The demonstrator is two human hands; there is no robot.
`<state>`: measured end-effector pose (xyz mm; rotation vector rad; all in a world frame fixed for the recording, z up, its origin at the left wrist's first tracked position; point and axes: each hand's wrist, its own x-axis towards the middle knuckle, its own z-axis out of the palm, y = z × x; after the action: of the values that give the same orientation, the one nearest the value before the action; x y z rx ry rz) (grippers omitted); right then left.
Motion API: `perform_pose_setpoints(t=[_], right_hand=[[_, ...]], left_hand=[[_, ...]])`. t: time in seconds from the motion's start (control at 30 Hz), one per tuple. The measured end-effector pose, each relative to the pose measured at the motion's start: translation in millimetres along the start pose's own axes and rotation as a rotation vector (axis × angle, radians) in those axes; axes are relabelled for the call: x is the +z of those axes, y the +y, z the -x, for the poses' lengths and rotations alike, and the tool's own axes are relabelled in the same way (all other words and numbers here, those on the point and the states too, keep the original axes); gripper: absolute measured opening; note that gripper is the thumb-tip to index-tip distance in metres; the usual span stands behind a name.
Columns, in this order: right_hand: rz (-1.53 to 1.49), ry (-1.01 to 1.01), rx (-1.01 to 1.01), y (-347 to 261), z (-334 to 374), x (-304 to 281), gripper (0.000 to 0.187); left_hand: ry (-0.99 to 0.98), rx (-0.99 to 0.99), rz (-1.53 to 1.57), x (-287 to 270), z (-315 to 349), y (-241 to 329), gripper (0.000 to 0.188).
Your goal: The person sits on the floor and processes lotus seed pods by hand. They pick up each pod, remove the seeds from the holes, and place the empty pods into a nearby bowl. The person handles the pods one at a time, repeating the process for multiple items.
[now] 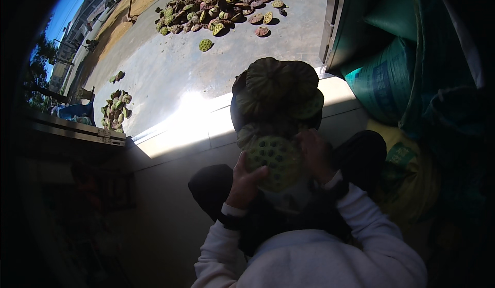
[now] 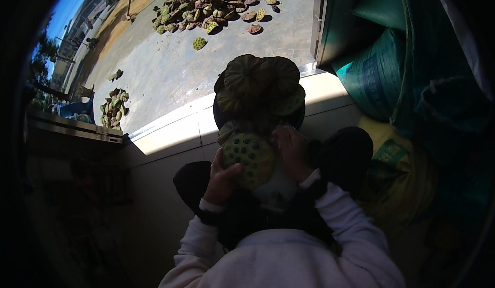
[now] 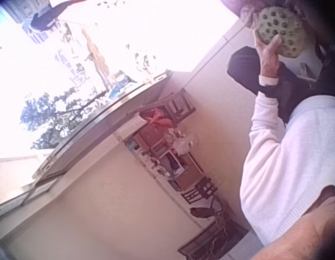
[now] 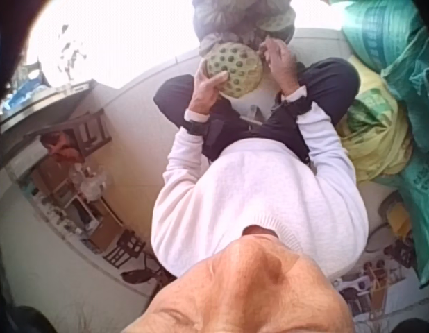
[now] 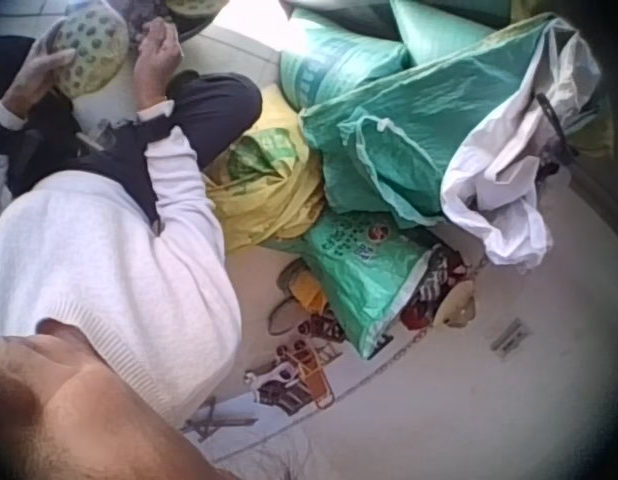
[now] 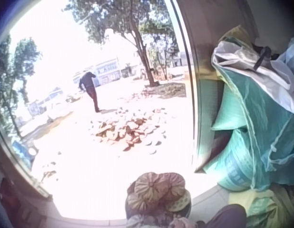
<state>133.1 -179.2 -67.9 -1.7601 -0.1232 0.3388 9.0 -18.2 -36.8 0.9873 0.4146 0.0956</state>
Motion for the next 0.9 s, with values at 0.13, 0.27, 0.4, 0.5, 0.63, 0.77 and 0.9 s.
perform_pose_setpoints(t=[0.13, 0.27, 0.4, 0.5, 0.63, 0.77, 0.9], right_hand=[[0.196, -0.091, -0.444, -13.3, 7.7, -5.2, 0.027], [0.438, -0.191, -0.508, -15.9, 10.4, -5.2, 0.028], [0.251, -0.224, -0.444, 4.5, 1.8, 3.7, 0.027], [0.22, -0.177, -0.759, 21.6, -14.0, 3.7, 0.029], [-0.531, -0.242, 0.435, 26.3, -24.4, -6.8, 0.034], [-0.822, -0.153, 0.319, 14.2, -21.4, -5.4, 0.034], [-0.748, -0.107, 0.331, 5.9, -8.6, -2.2, 0.034]], left_hand=[[0.044, 0.03, -0.189, 1.2, 0.4, 5.3, 0.061], [0.018, 0.035, -0.301, 0.1, 0.0, 5.1, 0.06], [-0.011, 0.007, -0.184, -3.4, 1.7, 6.0, 0.06], [-0.008, -0.026, -0.069, -5.7, 0.2, 8.8, 0.061], [0.023, -0.079, -0.168, -7.6, -3.7, 11.9, 0.062], [0.05, -0.126, -0.249, -6.5, -3.8, 8.6, 0.063], [0.03, -0.106, -0.256, -6.5, -0.7, 7.8, 0.062]])
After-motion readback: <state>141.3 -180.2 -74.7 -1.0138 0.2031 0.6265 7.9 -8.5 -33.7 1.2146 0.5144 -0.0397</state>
